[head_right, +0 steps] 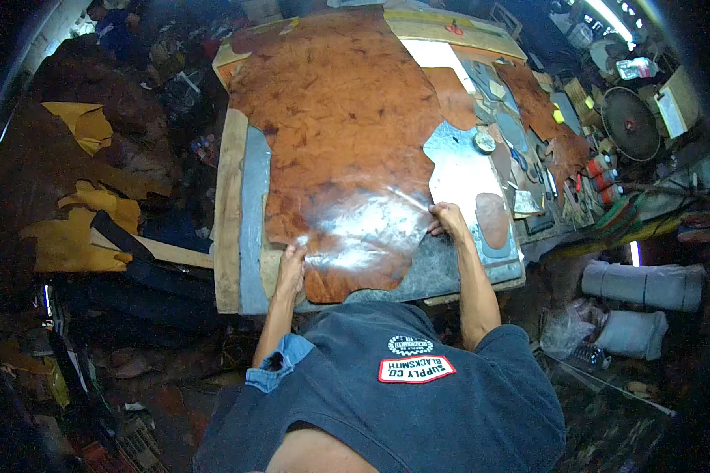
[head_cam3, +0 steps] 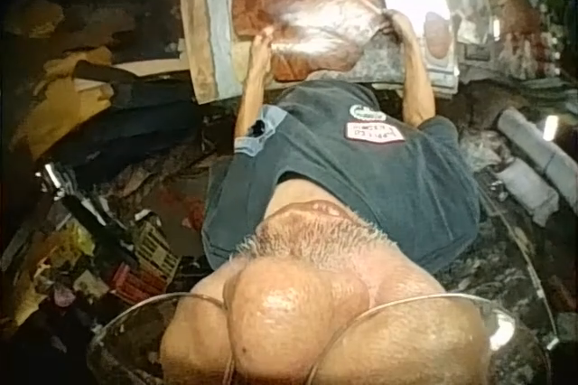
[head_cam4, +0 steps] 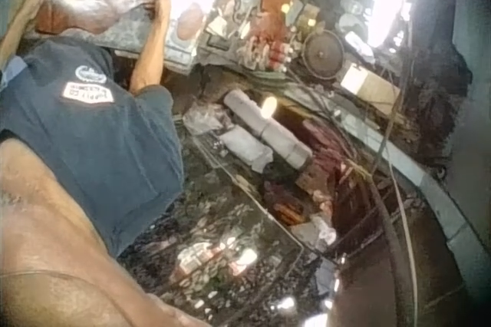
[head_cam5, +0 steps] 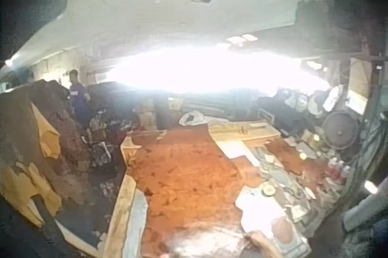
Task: Cutting out shoe patterns from a large brown leather hide using metal templates and a hand knife.
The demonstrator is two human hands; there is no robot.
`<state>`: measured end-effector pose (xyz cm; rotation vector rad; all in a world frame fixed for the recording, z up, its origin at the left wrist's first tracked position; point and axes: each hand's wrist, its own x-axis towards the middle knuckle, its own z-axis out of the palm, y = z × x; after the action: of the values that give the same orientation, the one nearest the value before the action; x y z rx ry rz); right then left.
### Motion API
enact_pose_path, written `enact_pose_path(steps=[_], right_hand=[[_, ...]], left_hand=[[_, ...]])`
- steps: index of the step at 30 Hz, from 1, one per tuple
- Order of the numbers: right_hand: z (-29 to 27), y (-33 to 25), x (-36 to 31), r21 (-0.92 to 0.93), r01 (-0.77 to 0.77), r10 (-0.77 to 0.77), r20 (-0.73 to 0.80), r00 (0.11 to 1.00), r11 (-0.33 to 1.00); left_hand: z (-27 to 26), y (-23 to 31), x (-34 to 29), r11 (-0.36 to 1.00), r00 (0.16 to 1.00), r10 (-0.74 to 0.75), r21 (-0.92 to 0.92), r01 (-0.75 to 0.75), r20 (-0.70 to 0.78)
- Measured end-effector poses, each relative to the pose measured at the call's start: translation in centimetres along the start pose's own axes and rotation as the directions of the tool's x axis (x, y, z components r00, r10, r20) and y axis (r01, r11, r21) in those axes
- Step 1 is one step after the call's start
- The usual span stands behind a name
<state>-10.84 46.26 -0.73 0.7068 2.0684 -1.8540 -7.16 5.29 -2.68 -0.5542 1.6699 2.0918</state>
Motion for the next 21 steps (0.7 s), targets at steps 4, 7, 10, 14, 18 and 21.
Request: enact_pose_path(steps=[4, 7, 10, 14, 18, 21], right_hand=[[0.9, -0.2, 0.0, 0.015, 0.019, -0.019, -0.006, 1.000, 1.000], [1.1, -0.2, 0.5, 0.020, -0.006, 0.006, -0.011, 1.000, 1.000], [-0.5, 0.5, 0.9, 0.012, -0.001, 0.001, -0.052, 0.999, 1.000], [0.4, -1.2, 0.2, 0.004, 0.009, -0.008, -0.054, 0.999, 1.000], [0.7, -1.2, -0.3, -0.013, -0.009, 0.008, -0.067, 0.998, 1.000], [0.6, -0.8, -0.3, -0.035, -0.019, 0.017, -0.074, 0.997, 0.999]], left_hand=[[0.3, -0.3, -0.5, 0.985, 0.990, 0.122, -0.118, -0.129, -0.065], [-0.4, -0.8, -0.3, 0.972, 0.972, 0.233, 0.030, -0.233, -0.025], [-0.4, 0.6, -0.9, 0.934, 0.950, 0.300, 0.176, -0.311, 0.083], [-2.2, -0.8, -2.9, 0.805, 0.895, 0.446, 0.431, -0.408, 0.015], [-2.9, 0.1, -6.1, -0.012, 0.648, 0.662, 0.871, -0.492, 0.376], [-4.2, -2.1, -7.5, 0.028, 0.754, 0.555, 0.898, -0.439, 0.351]])
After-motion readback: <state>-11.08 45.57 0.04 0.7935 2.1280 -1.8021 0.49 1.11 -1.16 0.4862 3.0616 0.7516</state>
